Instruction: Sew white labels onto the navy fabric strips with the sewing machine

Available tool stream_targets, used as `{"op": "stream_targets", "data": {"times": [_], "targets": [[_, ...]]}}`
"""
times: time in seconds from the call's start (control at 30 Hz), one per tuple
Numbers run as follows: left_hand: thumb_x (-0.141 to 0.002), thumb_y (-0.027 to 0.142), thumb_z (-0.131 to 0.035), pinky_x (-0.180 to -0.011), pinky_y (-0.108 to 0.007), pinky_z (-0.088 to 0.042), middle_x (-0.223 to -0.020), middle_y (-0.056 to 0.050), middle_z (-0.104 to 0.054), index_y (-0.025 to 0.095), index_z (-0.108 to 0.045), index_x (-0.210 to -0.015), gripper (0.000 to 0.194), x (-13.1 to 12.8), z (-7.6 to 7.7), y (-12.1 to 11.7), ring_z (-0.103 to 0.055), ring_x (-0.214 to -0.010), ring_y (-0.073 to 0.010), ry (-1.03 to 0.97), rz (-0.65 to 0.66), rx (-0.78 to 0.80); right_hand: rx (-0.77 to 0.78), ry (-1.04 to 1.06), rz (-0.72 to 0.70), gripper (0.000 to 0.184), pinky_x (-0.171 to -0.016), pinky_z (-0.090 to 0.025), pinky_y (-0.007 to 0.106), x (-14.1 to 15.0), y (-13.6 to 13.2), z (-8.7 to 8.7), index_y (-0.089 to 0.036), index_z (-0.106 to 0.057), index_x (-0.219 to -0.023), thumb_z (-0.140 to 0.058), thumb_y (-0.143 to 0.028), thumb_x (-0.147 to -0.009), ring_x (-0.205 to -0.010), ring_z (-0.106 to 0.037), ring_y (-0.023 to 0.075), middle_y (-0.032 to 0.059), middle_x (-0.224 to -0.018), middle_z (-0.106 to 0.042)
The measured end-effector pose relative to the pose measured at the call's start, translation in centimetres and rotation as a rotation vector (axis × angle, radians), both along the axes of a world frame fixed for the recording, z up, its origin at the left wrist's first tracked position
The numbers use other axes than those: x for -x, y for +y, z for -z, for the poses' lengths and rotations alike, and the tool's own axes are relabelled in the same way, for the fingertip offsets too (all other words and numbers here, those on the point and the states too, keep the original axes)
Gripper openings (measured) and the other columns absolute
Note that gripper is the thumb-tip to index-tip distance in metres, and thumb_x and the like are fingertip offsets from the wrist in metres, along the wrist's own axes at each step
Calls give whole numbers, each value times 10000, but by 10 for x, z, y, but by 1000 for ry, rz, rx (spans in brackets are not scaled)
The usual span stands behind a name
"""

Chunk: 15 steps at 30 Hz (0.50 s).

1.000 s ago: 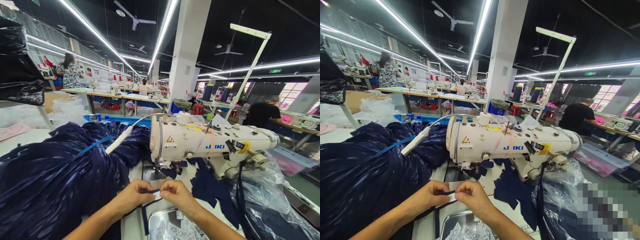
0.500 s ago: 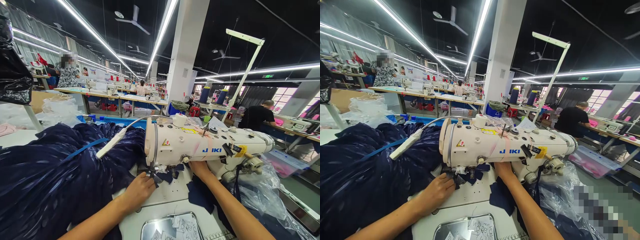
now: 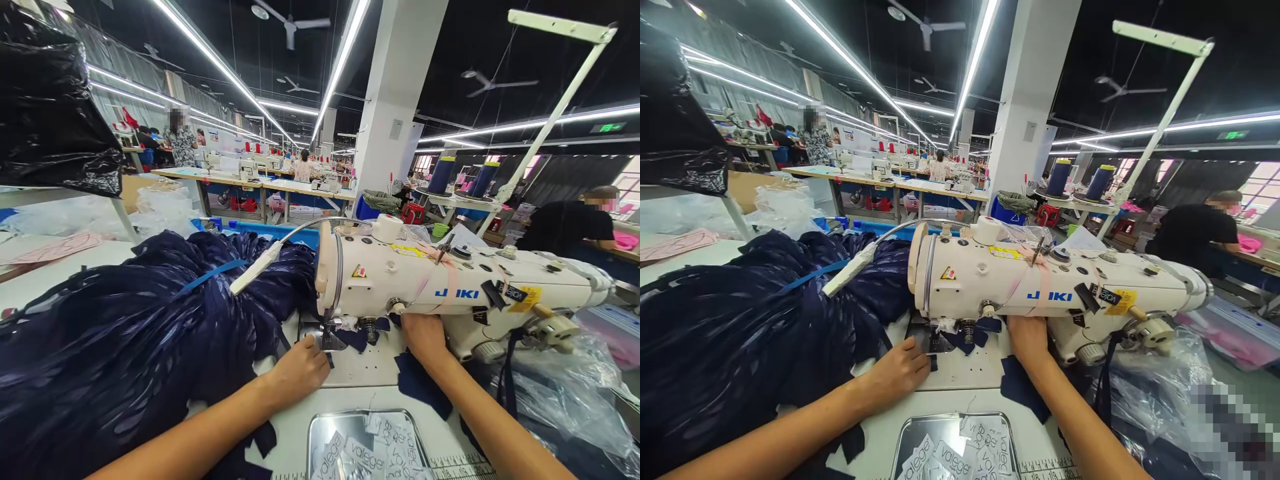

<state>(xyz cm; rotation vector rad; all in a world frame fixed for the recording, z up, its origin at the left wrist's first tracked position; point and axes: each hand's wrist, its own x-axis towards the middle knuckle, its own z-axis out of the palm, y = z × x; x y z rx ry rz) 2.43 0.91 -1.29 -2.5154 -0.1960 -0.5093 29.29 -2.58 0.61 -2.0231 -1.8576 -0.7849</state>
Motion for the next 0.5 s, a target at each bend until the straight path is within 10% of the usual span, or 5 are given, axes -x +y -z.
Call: {"op": "stream_targets", "data": {"times": [0.27,0.5], "targets": [[-804,55,-492,-605,-314,-274,-603,-30,-549,119,-531,-657,164,1,-3,-3,-458,-555,-149,13,-11,36,235,88,-693,227,-887,-405,409,40,-40,12,-174,-578,-869,-396,-55,-806,-848,-555,188,70,-882,-624],[-801,43,-484,-605,-309,-272,-595,-24,-549,121,-527,-637,186,2,0,-3,-452,-548,-146,-30,-4,19,341,410,-701,340,-922,-428,336,20,-46,20,-168,-488,-1146,-423,-124,-815,-1097,-493,185,118,-1192,-513]]}}
